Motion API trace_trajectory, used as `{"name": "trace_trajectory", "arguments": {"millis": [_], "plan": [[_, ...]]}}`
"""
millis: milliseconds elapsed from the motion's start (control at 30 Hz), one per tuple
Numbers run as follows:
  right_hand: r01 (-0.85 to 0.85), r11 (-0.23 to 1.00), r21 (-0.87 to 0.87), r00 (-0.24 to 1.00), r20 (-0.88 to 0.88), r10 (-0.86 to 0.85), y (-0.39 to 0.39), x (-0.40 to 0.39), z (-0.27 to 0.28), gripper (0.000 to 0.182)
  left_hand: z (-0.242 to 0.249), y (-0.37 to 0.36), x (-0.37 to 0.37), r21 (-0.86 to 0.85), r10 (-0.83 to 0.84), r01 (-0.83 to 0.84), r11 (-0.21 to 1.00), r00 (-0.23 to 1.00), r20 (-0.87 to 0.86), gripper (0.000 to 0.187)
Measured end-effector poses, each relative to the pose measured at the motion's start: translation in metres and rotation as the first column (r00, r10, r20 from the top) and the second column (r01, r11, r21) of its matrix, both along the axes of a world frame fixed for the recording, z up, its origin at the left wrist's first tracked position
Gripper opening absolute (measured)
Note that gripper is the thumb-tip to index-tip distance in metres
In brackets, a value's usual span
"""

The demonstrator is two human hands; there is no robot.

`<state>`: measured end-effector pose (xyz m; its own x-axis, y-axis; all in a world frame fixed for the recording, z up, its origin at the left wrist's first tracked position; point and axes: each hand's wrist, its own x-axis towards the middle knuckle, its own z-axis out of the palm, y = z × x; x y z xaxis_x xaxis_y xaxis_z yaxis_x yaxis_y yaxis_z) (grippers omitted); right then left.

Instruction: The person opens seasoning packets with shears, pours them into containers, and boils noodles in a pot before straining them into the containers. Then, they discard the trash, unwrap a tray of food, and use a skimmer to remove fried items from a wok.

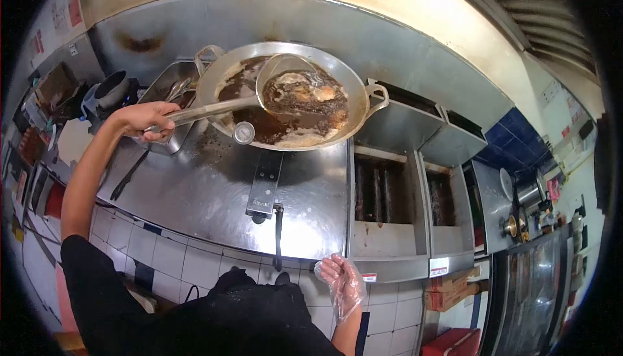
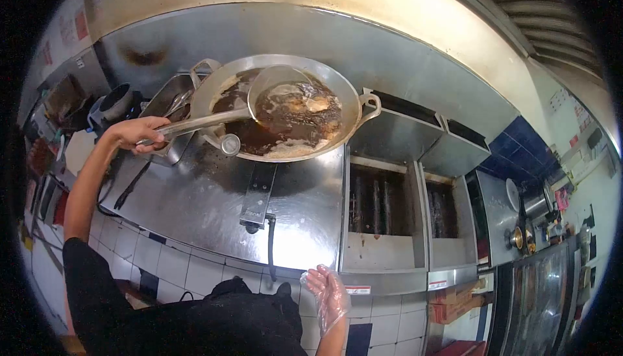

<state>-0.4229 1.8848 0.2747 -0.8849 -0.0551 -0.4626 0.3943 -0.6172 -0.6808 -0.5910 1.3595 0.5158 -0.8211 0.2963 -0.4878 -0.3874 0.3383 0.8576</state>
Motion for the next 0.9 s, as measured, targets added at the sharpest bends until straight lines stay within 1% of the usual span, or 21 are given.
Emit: {"name": "trace_trajectory", "arguments": {"millis": [33, 67, 133, 167, 200, 233, 300, 333, 400, 433, 467, 533, 600, 633, 667, 733, 767, 800, 867, 900], "plan": [[0.019, 1.0, -0.015, 1.0, -0.002, -0.019, -0.005, 0.003, 0.0, 0.045, 0.012, 0.003, 0.008, -0.01, 0.002, -0.002, 1.0, 1.0, 0.022, 0.032], [0.037, 0.999, -0.012, 0.999, -0.004, -0.037, -0.013, 0.006, 0.001, 0.045, 0.009, -0.004, 0.006, -0.008, -0.017, 0.017, 1.0, 1.0, 0.02, 0.032], [0.09, 0.996, 0.004, 0.996, -0.023, -0.09, -0.032, 0.015, 0.004, 0.045, 0.004, -0.025, 0.0, 0.122, -0.059, 0.046, 0.991, 0.993, 0.107, 0.037], [0.107, 0.994, 0.007, 0.994, -0.024, -0.107, -0.043, 0.02, 0.004, 0.045, 0.0, -0.031, -0.004, 0.162, -0.084, 0.064, 0.985, 0.989, 0.124, 0.035], [0.135, 0.99, 0.037, 0.991, -0.003, -0.135, -0.056, 0.025, 0.003, 0.045, -0.003, -0.035, -0.007, 0.163, -0.102, 0.082, 0.983, 0.987, 0.122, 0.035], [0.162, 0.985, 0.066, 0.987, 0.013, -0.163, -0.069, 0.027, 0.003, 0.044, -0.005, -0.039, -0.012, 0.23, -0.099, 0.064, 0.971, 0.985, 0.143, 0.034], [0.193, 0.979, 0.059, 0.981, 0.009, -0.194, -0.098, 0.042, -0.002, 0.044, -0.024, -0.054, -0.026, 0.359, -0.118, 0.048, 0.932, 0.978, 0.174, 0.03], [0.203, 0.978, 0.05, 0.979, 0.005, -0.203, -0.113, 0.045, -0.003, 0.045, -0.032, -0.059, -0.035, 0.366, -0.128, 0.057, 0.929, 0.977, 0.173, 0.03], [0.225, 0.973, 0.057, 0.974, 0.002, -0.226, -0.145, 0.056, 0.0, 0.046, -0.046, -0.059, -0.04, 0.451, -0.094, 0.006, 0.893, 0.981, 0.172, 0.025], [0.243, 0.969, 0.035, 0.97, 0.025, -0.244, -0.159, 0.061, 0.0, 0.046, -0.051, -0.058, -0.037, 0.451, -0.093, 0.001, 0.893, 0.979, 0.184, 0.025], [0.263, 0.965, 0.01, 0.964, 0.042, -0.263, -0.171, 0.064, 0.001, 0.046, -0.053, -0.055, -0.037, 0.47, -0.069, -0.024, 0.882, 0.981, 0.179, 0.022], [0.272, 0.962, 0.018, 0.961, 0.051, -0.272, -0.189, 0.07, 0.001, 0.045, -0.059, -0.046, -0.036, 0.492, -0.049, -0.042, 0.87, 0.984, 0.17, 0.019], [0.249, 0.968, 0.032, 0.967, 0.038, -0.25, -0.201, 0.075, -0.002, 0.044, -0.067, -0.041, -0.036, 0.367, -0.078, 0.072, 0.927, 0.997, 0.0, 0.019], [0.25, 0.967, 0.037, 0.967, 0.035, -0.252, -0.206, 0.078, 0.0, 0.044, -0.071, -0.04, -0.038, 0.227, -0.077, 0.09, 0.97, 0.995, -0.066, 0.024], [0.231, 0.972, 0.041, 0.972, 0.029, -0.232, -0.212, 0.079, 0.002, 0.044, -0.075, -0.039, -0.039, 0.233, -0.077, 0.091, 0.968, 0.995, -0.07, 0.024], [0.207, 0.977, 0.05, 0.978, 0.011, -0.207, -0.219, 0.081, 0.001, 0.043, -0.084, -0.039, -0.041, 0.154, -0.035, 0.059, 0.986, 0.987, -0.154, 0.028], [0.177, 0.982, 0.066, 0.983, 0.033, -0.18, -0.219, 0.082, -0.003, 0.043, -0.089, -0.041, -0.042, 0.126, -0.029, 0.05, 0.991, 0.986, -0.165, 0.024], [0.144, 0.986, 0.082, 0.987, 0.056, -0.149, -0.22, 0.082, -0.004, 0.043, -0.09, -0.042, -0.042, 0.133, -0.018, 0.041, 0.99, 0.985, -0.169, 0.024], [0.116, 0.99, 0.077, 0.991, 0.053, -0.121, -0.225, 0.082, -0.002, 0.043, -0.088, -0.042, -0.04, -0.026, -0.039, 0.032, 0.999, 0.936, -0.35, 0.027], [0.107, 0.99, 0.087, 0.992, 0.051, -0.112, -0.227, 0.083, -0.003, 0.043, -0.084, -0.041, -0.038, -0.079, -0.033, 0.002, 0.997, 0.921, -0.387, 0.031]]}}
